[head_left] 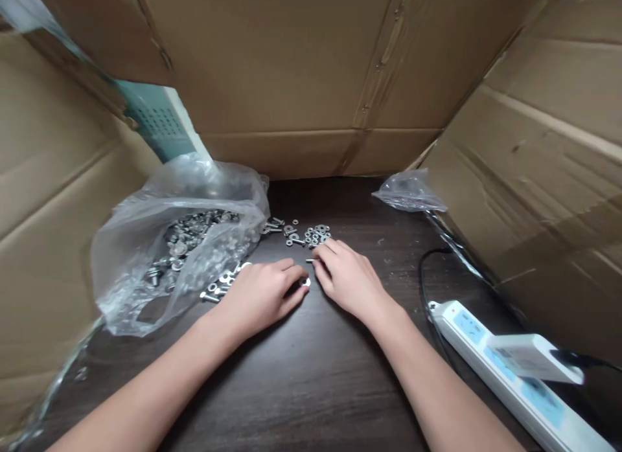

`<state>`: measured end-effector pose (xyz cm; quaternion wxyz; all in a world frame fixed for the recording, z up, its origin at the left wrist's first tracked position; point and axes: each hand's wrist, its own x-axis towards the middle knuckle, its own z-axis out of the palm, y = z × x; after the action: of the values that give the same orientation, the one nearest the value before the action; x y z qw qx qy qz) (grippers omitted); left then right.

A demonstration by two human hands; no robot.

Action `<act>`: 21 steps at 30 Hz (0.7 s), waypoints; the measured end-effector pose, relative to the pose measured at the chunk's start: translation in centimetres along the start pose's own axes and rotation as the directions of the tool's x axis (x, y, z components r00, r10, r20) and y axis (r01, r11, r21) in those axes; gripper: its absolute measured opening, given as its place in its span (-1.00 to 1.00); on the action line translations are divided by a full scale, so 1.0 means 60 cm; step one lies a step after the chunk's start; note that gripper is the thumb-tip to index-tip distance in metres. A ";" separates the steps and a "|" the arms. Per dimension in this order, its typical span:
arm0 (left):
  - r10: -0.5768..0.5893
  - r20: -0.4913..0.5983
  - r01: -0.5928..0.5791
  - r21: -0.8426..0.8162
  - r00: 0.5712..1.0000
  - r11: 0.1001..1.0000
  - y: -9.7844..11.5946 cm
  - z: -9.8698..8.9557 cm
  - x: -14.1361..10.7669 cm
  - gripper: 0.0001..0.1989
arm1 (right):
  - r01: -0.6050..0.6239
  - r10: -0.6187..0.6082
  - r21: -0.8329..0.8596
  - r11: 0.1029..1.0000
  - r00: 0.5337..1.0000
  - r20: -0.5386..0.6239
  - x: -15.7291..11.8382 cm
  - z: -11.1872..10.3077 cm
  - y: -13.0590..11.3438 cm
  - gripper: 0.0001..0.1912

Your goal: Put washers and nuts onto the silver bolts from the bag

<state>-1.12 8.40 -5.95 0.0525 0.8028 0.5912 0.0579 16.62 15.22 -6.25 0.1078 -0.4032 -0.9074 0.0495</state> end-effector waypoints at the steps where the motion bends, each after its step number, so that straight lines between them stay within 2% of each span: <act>1: -0.004 0.006 0.004 -0.008 1.000 1.000 0.000 0.000 0.001 -0.75 | -0.001 0.001 0.009 1.000 1.000 -0.001 0.000 0.001 0.001 -0.83; 10: -0.015 -0.007 0.014 -0.067 1.000 0.998 -0.001 0.001 -0.003 -0.83 | -0.006 0.006 0.009 1.000 1.000 0.021 -0.002 0.002 -0.004 -0.85; 14: -0.024 -0.059 0.022 -0.033 0.998 0.999 -0.004 -0.009 -0.006 -0.87 | -0.008 0.008 0.036 0.999 1.000 0.004 -0.003 0.006 -0.002 -0.85; 17: -0.020 -0.074 0.022 0.023 0.997 0.999 -0.007 -0.014 -0.009 -0.82 | -0.003 0.005 0.075 0.997 1.000 -0.018 -0.005 0.009 -0.003 -0.85; 21: -0.007 -0.034 0.008 0.039 0.999 0.999 -0.012 -0.011 -0.008 -0.76 | 0.014 -0.012 0.101 0.995 1.000 -0.025 -0.006 0.010 -0.006 -0.86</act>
<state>-2.05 8.14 -5.43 0.0270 0.8002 0.5960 0.0600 16.43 14.71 -6.83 0.1394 -0.3919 -0.9049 0.0897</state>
